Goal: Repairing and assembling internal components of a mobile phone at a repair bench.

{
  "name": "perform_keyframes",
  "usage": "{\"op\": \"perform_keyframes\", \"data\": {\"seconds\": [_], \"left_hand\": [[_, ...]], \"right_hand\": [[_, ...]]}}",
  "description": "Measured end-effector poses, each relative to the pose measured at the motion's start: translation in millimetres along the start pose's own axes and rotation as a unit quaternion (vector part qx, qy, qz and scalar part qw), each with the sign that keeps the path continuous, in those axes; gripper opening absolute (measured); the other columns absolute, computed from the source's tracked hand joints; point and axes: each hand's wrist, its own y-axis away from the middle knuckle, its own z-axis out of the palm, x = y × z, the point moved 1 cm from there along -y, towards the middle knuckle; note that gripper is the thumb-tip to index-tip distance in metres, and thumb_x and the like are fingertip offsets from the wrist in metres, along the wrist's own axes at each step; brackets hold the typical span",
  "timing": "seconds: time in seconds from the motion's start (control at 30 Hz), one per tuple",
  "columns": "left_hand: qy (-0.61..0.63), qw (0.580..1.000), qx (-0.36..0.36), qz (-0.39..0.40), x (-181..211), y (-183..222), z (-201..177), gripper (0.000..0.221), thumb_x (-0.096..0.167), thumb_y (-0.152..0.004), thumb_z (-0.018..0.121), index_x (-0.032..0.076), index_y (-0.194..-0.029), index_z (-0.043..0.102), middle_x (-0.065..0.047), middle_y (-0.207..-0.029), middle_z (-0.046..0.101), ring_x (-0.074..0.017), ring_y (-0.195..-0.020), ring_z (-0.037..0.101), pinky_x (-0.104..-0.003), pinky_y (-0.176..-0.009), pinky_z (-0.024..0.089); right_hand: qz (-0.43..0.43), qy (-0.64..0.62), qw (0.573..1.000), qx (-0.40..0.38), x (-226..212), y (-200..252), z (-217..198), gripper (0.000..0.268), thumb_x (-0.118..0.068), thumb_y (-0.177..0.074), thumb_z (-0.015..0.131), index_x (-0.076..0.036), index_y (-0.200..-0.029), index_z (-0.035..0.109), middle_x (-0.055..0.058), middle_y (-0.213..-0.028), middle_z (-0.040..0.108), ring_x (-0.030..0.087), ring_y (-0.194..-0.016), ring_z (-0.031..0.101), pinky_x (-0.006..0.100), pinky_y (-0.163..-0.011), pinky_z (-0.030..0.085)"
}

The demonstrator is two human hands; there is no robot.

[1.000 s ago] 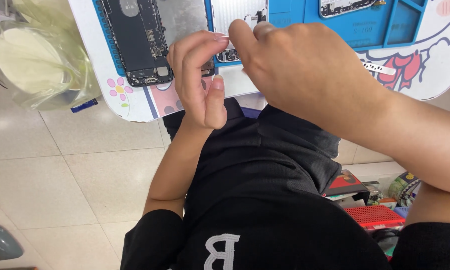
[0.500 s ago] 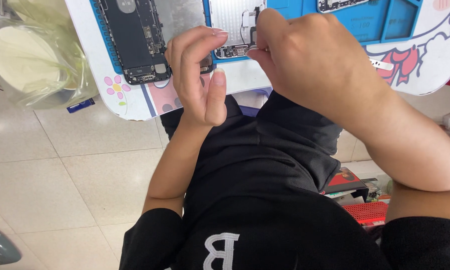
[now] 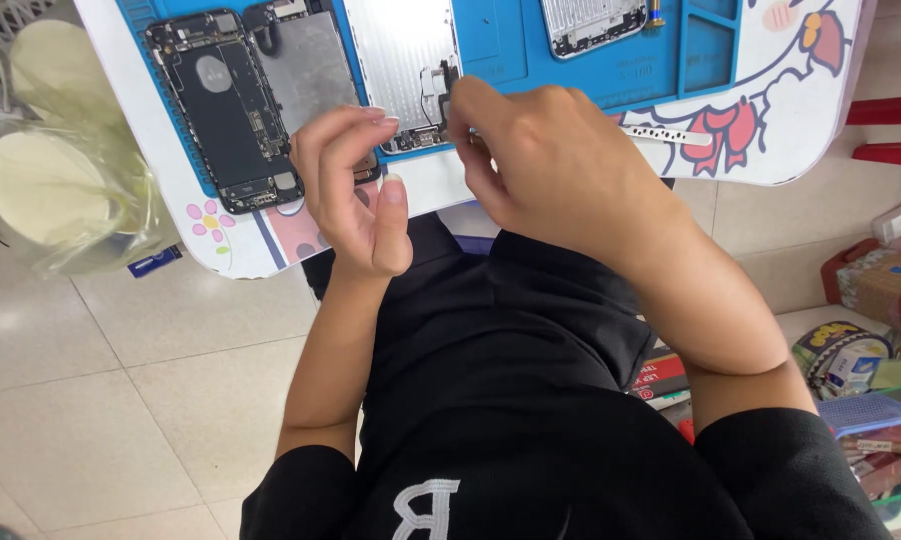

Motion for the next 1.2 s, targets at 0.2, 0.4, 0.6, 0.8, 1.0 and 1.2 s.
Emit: {"op": "perform_keyframes", "data": {"seconds": [0.2, 0.4, 0.6, 0.8, 1.0, 1.2], "left_hand": [[0.012, 1.0, 0.008, -0.001, -2, -1, 2, 0.038, 0.032, -0.097, 0.056, 0.001, -0.118, 0.065, -0.017, -0.122, 0.063, -0.0286, -0.113, 0.056, -0.034, -0.095, 0.045], [-0.027, 0.999, -0.009, 0.032, -2, -4, 3, 0.035, 0.029, -0.096, 0.057, 0.001, -0.115, 0.065, -0.016, -0.118, 0.066, -0.0299, -0.109, 0.059, -0.039, -0.099, 0.039], [-0.026, 0.999, -0.005, 0.032, -3, -4, 4, 0.034, 0.028, -0.094, 0.057, 0.0, -0.112, 0.066, -0.016, -0.116, 0.066, -0.0288, -0.107, 0.061, -0.038, -0.098, 0.039], [-0.036, 0.999, -0.003, 0.024, -5, -2, 5, 0.033, 0.028, -0.093, 0.057, 0.001, -0.111, 0.067, -0.014, -0.114, 0.067, -0.0275, -0.107, 0.061, -0.039, -0.098, 0.039], [-0.053, 0.998, -0.01, 0.011, -1, -3, 6, 0.031, 0.026, -0.092, 0.06, 0.002, -0.11, 0.067, -0.014, -0.114, 0.067, -0.0281, -0.107, 0.06, -0.039, -0.099, 0.04], [-0.072, 0.997, -0.001, 0.015, 3, -9, 11, 0.024, 0.018, -0.089, 0.069, 0.004, -0.108, 0.067, -0.011, -0.112, 0.066, -0.0274, -0.105, 0.059, -0.039, -0.102, 0.04]], "right_hand": [[0.07, -0.139, 0.985, 0.072, 8, 15, -18, 0.011, -0.004, -0.097, 0.072, -0.002, -0.104, 0.064, 0.011, -0.082, 0.072, 0.019, -0.075, 0.074, 0.029, -0.063, 0.056], [0.117, -0.312, 0.918, 0.216, 67, 41, 9, 0.011, -0.007, -0.118, 0.06, 0.002, -0.118, 0.053, 0.009, -0.095, 0.068, 0.014, -0.083, 0.072, 0.02, -0.066, 0.053], [0.052, -0.366, 0.859, 0.354, 132, 25, 40, 0.018, -0.023, -0.125, 0.044, -0.006, -0.122, 0.041, 0.009, -0.092, 0.057, 0.014, -0.074, 0.063, 0.023, -0.068, 0.052], [0.035, -0.25, 0.903, 0.347, 129, 10, 47, 0.022, -0.026, -0.125, 0.046, -0.005, -0.124, 0.04, 0.014, -0.105, 0.062, 0.016, -0.091, 0.069, 0.025, -0.084, 0.056], [0.071, -0.203, 0.93, 0.3, 125, 8, 50, 0.024, -0.026, -0.123, 0.05, -0.002, -0.122, 0.044, 0.014, -0.104, 0.073, 0.015, -0.084, 0.07, 0.022, -0.077, 0.055], [0.052, -0.248, 0.918, 0.305, 128, 14, 52, 0.028, -0.028, -0.124, 0.049, -0.002, -0.12, 0.041, 0.017, -0.103, 0.071, 0.017, -0.088, 0.071, 0.023, -0.081, 0.057]]}}
